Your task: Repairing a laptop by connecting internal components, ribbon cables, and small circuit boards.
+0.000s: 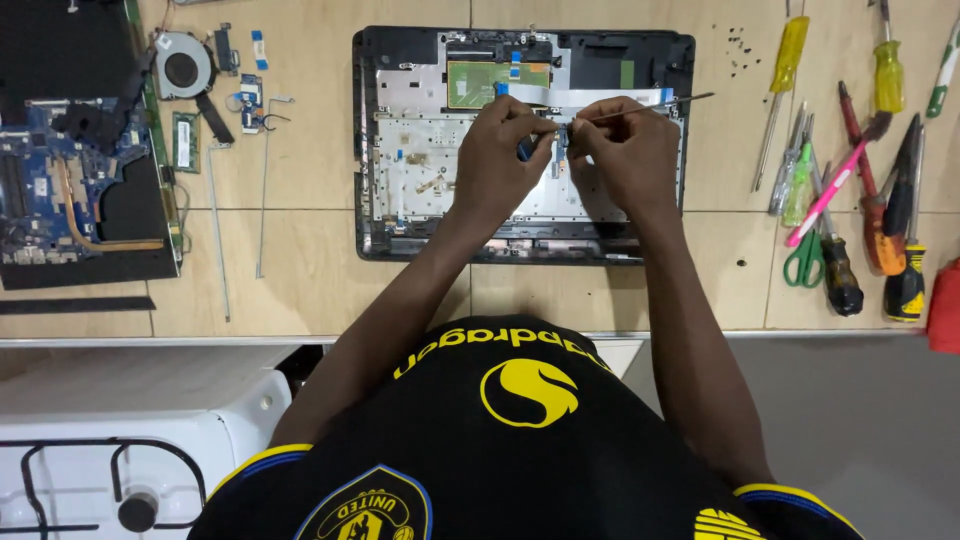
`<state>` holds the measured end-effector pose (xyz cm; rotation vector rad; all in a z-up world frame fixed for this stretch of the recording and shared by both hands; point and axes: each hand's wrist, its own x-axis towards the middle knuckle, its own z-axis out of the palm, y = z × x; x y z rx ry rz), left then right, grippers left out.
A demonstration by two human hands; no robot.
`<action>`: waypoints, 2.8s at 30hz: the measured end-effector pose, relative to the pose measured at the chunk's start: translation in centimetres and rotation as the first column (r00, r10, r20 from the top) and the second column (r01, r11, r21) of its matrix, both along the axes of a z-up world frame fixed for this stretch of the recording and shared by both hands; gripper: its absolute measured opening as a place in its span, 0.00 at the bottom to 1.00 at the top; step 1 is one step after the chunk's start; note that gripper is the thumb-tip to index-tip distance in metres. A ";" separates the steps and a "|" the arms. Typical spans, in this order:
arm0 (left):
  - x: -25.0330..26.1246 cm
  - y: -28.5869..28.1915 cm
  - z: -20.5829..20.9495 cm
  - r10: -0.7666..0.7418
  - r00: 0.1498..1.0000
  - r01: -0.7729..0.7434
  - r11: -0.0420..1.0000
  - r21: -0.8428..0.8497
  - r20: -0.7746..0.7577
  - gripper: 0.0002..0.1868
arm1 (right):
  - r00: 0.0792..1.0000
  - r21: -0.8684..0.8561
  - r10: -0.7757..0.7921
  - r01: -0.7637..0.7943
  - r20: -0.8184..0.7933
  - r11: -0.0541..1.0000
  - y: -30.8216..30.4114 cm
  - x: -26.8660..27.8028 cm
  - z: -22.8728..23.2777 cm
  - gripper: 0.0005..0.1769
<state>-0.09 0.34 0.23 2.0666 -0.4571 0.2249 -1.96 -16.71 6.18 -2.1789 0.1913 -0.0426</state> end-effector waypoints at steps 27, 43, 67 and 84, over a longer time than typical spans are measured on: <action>-0.9 -0.5 2.5 -0.042 0.999 0.040 0.992 0.122 0.014 0.10 | 0.994 -0.442 0.015 0.033 0.105 0.896 3.3 1.0 -1.9 0.05; -1.0 -0.3 0.9 -0.056 0.993 0.051 0.998 0.047 0.101 0.08 | 0.514 -0.654 0.856 -0.629 0.055 0.420 -2.2 5.8 0.8 0.08; -0.7 -1.9 8.3 -0.550 0.830 0.493 0.805 -0.330 -0.099 0.05 | 0.969 0.487 -0.241 0.238 -0.057 0.840 -6.2 -13.2 1.1 0.13; -7.2 -2.2 6.2 -0.076 0.940 -0.004 0.973 -0.233 -0.332 0.28 | 0.797 -0.053 -0.531 0.567 0.287 0.822 -10.7 -8.7 -6.1 0.06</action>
